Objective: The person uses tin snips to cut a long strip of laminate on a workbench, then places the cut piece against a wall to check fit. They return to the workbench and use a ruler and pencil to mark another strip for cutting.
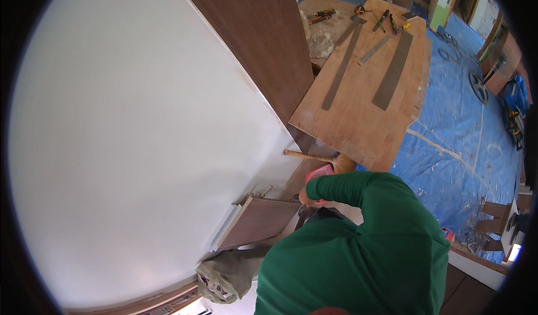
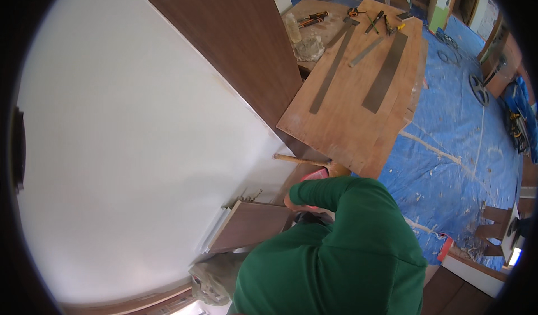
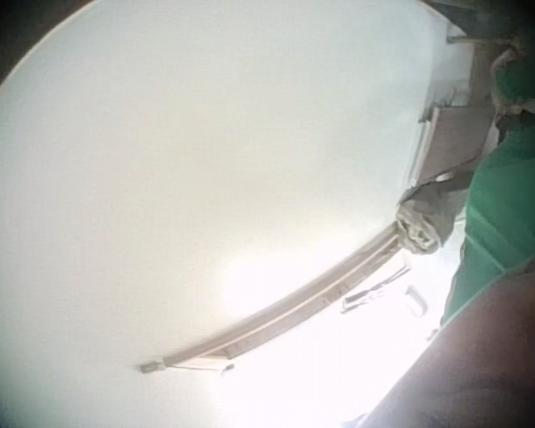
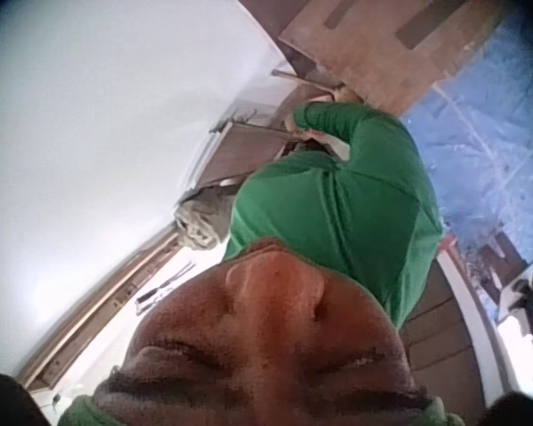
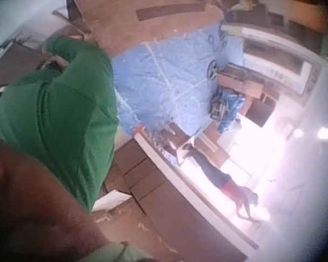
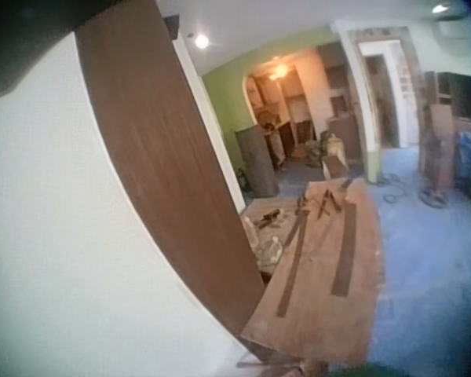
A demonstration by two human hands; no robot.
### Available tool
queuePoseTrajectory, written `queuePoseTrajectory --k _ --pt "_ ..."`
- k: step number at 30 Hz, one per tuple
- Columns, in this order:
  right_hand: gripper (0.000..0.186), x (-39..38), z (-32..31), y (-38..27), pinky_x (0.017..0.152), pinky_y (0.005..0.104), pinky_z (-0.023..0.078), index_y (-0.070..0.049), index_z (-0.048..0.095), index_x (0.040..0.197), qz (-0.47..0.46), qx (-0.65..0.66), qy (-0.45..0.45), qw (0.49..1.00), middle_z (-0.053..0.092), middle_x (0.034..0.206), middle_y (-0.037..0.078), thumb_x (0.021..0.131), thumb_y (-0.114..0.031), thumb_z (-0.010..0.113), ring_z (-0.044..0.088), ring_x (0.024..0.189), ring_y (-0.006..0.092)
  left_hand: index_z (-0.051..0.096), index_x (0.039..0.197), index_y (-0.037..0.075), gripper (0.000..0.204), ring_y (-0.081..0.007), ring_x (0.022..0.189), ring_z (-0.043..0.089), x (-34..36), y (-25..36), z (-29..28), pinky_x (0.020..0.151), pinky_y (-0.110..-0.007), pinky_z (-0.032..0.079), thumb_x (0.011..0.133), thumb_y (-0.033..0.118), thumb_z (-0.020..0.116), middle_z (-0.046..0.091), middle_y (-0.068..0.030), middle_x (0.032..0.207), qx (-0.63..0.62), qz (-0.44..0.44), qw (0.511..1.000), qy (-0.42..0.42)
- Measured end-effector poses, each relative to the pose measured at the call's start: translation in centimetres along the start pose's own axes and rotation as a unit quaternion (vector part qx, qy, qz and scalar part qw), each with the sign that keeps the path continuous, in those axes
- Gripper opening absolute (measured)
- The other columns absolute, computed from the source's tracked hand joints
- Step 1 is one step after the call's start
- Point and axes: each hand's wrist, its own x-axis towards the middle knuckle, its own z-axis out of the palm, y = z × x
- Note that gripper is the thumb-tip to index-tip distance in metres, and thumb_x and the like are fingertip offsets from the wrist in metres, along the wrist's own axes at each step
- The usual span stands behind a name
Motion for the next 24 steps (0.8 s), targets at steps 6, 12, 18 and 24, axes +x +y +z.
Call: queuePoseTrajectory --k 6,12,18,24 --pt "0.033 -6.3 2.2 0.2 0.089 0.0474 0.057 -0.005 0.082 0.105 0.096 0.13 0.059 0.985 0.079 0.101 0.015 0.093 -0.031 0.067 0.075 0.096 0.0335 0.067 0.119 0.012 0.032 -0.0446 0.095 0.065 -5.6 -4.0 0.9 0.076 -0.055 0.051 0.095 0.033 0.066 0.069 -0.0183 0.105 0.002 -0.027 1.0 0.01" --pt "0.032 -7.7 17.8 2.2 0.086 0.0497 0.058 -0.008 0.079 0.116 0.119 0.121 -0.005 0.985 0.078 0.108 0.016 0.091 -0.027 0.071 0.075 0.103 0.0319 0.067 0.119 0.011 0.032 -0.0448 0.094 0.066 -12.5 -10.4 3.4 0.075 -0.055 0.051 0.096 0.033 0.065 0.069 -0.0184 0.104 0.005 -0.053 0.999 0.014" --pt "0.036 -16.2 30.1 -2.0 0.084 0.046 0.06 -0.006 0.078 0.116 0.205 0.111 -0.099 0.968 0.079 0.102 0.017 0.092 -0.033 0.073 0.077 0.095 0.0297 0.067 0.12 0.011 0.032 -0.0449 0.094 0.066 -17.2 -14.6 9.5 0.074 -0.055 0.052 0.096 0.033 0.065 0.069 -0.0184 0.104 0.032 0.024 0.999 0.008" --pt "0.045 -24.3 36.9 -0.5 0.094 0.0488 0.057 -0.007 0.082 0.109 0.308 0.195 0.005 0.931 0.078 0.111 0.019 0.083 -0.043 0.077 0.074 0.103 0.0362 0.071 0.12 0.009 0.034 -0.0402 0.092 0.072 -17.8 -9.4 13.8 0.08 -0.049 0.058 0.09 0.027 0.072 0.073 -0.0187 0.099 -0.109 0.239 0.954 0.143"
